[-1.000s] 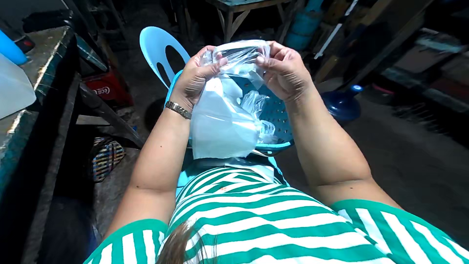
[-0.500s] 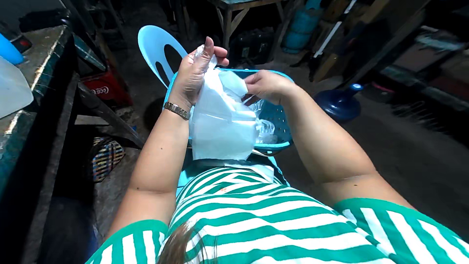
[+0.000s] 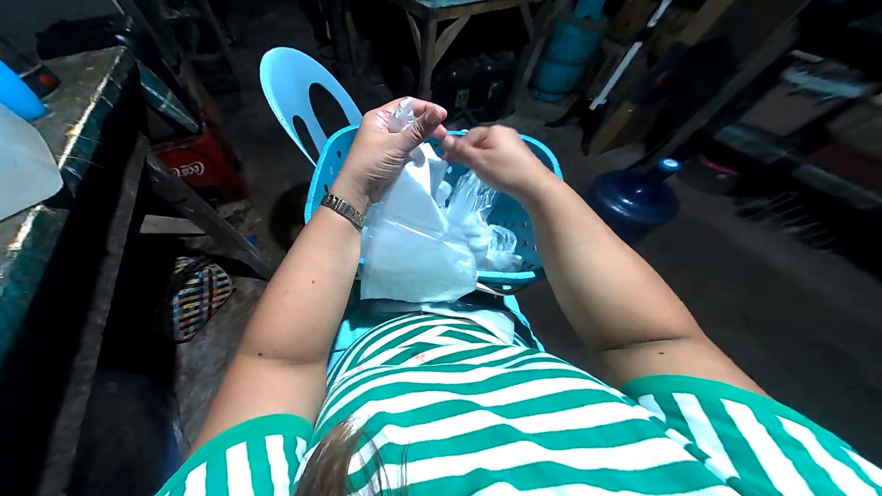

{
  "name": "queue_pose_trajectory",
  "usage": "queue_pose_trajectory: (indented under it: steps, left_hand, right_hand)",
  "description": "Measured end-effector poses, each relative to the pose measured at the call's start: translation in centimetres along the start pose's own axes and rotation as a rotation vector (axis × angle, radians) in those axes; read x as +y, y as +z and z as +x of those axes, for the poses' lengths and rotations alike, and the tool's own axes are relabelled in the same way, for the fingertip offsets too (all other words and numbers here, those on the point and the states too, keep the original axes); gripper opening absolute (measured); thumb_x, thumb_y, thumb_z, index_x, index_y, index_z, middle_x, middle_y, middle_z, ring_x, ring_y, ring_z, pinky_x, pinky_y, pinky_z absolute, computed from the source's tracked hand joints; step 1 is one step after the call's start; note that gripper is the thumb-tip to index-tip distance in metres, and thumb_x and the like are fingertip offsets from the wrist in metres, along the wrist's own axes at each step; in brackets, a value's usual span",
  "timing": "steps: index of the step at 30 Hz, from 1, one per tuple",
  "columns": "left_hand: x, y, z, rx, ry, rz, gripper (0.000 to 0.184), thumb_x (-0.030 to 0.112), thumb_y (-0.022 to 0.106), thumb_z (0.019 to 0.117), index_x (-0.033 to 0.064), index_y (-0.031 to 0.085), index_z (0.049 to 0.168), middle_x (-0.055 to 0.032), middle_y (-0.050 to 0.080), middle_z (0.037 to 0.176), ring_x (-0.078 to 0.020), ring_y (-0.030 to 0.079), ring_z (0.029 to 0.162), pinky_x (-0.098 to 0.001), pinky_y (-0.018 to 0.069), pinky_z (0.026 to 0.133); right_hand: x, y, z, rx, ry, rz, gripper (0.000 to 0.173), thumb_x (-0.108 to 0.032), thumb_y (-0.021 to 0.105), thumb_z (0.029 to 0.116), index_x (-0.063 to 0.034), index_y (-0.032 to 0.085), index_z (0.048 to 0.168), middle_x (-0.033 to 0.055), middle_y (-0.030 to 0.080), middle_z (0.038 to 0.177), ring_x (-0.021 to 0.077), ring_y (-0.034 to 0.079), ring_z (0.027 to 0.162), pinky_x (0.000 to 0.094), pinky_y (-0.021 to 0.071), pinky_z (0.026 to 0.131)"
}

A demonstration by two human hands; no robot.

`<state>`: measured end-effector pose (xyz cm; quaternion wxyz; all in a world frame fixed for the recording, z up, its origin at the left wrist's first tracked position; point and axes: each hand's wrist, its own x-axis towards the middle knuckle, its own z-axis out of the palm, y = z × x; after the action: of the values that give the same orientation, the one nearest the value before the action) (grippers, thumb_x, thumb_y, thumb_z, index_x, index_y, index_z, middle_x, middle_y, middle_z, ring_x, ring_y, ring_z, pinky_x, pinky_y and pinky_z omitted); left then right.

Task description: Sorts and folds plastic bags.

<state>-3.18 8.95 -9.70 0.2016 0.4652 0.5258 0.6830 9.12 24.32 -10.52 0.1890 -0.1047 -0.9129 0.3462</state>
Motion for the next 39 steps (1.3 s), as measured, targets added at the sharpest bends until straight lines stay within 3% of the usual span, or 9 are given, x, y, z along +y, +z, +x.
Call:
queue_pose_trajectory:
  steps: [4,6,11,17,22,27,34,37,39]
  left_hand:
    - [-0.2,0.0,0.1,0.038,0.025,0.008,0.007,0.006,0.06,0.1008,0.0053,0.067,0.102,0.0056,0.07,0.083,-0.0008,0.066,0.075,-0.0183,0.0558,0.07]
    - [-0.2,-0.1,0.1,0.03,0.026,0.0,0.007,0.004,0.063,0.0981,0.0042,0.065,0.105,0.0044,0.07,0.085,-0.0017,0.066,0.076,-0.0186,0.057,0.07]
    - [0.0,-0.2,0.0,0.018,-0.025,0.083,0.038,-0.005,0.077,0.082,-0.0014,0.062,0.117,-0.0014,0.07,0.097,-0.0058,0.069,0.085,-0.0233,0.0603,0.08]
    - [-0.1,0.1,0.2,0.137,-0.087,0.138,0.007,-0.002,0.068,0.093,0.0035,0.066,0.097,0.0028,0.07,0.081,-0.0034,0.068,0.072,-0.0227,0.0595,0.071]
    - [-0.5,-0.3,0.2,0.083,-0.018,-0.035,0.021,-0.005,0.065,0.0926,0.012,0.056,0.085,0.0048,0.067,0.075,-0.0031,0.065,0.069,-0.0214,0.058,0.068]
    - [0.6,-0.2,-0.5,-0.103,-0.192,-0.048,0.015,-0.005,0.062,0.0944,0.0063,0.061,0.104,0.0028,0.07,0.083,-0.0046,0.069,0.073,-0.0224,0.0605,0.07]
    - [0.6,-0.1,-0.4,-0.07,-0.191,-0.248,0.022,0.008,0.044,0.1071,0.0135,0.059,0.091,0.0037,0.069,0.077,-0.0033,0.067,0.069,-0.0211,0.0585,0.066]
    - [0.9,-0.3,-0.4,-0.052,-0.214,-0.379,0.027,0.013,0.034,0.1112,0.0121,0.059,0.101,0.0011,0.072,0.082,-0.0058,0.071,0.076,-0.0231,0.061,0.072]
    - [0.9,-0.7,-0.3,-0.058,-0.208,-0.376,0.031,0.015,0.032,0.1115,0.0134,0.06,0.1,0.0025,0.073,0.081,-0.0038,0.071,0.076,-0.0215,0.0602,0.073]
  right_hand:
    - [0.3,0.5,0.3,0.052,-0.276,0.383,0.025,-0.028,0.061,0.1006,-0.0051,0.068,0.109,-0.0042,0.068,0.097,-0.0004,0.062,0.087,0.0216,0.0533,0.08]
    - [0.2,0.6,0.2,0.036,-0.276,0.283,0.025,-0.02,0.077,0.0889,-0.0026,0.067,0.104,-0.0003,0.066,0.092,0.0014,0.061,0.08,0.021,0.0533,0.074]
    - [0.6,0.2,0.5,0.15,-0.173,0.217,0.014,-0.017,0.065,0.1001,-0.0043,0.072,0.099,-0.0025,0.069,0.085,-0.003,0.06,0.074,0.0188,0.0515,0.074]
    - [0.6,0.2,0.7,0.196,-0.129,0.267,0.015,-0.013,0.064,0.1001,-0.0048,0.073,0.109,-0.0009,0.073,0.095,-0.0027,0.066,0.082,0.019,0.0553,0.081]
    - [0.5,0.4,0.9,0.199,-0.104,0.392,0.013,-0.013,0.065,0.0998,-0.0052,0.074,0.104,-0.0035,0.073,0.09,-0.0027,0.065,0.079,0.0193,0.055,0.077]
    - [-0.3,0.0,0.7,0.193,-0.03,0.817,0.014,-0.004,0.051,0.1043,-0.0052,0.065,0.101,-0.0037,0.067,0.085,0.0024,0.064,0.074,0.0203,0.0554,0.074]
    - [-0.5,-0.6,0.2,-0.043,0.084,1.036,0.036,-0.024,0.031,0.1101,-0.0163,0.06,0.09,-0.0062,0.064,0.076,0.0037,0.063,0.07,0.0227,0.0553,0.067]
    - [0.2,-0.5,-0.1,-0.28,-0.12,0.89,0.025,-0.018,0.051,0.0989,-0.0232,0.064,0.077,-0.0137,0.064,0.069,-0.0041,0.058,0.061,0.0167,0.0512,0.06]
    - [0.6,-0.5,-0.2,-0.263,-0.176,1.007,0.015,-0.011,0.056,0.0969,-0.0197,0.067,0.09,-0.0101,0.072,0.08,-0.0013,0.066,0.072,0.0193,0.0572,0.07]
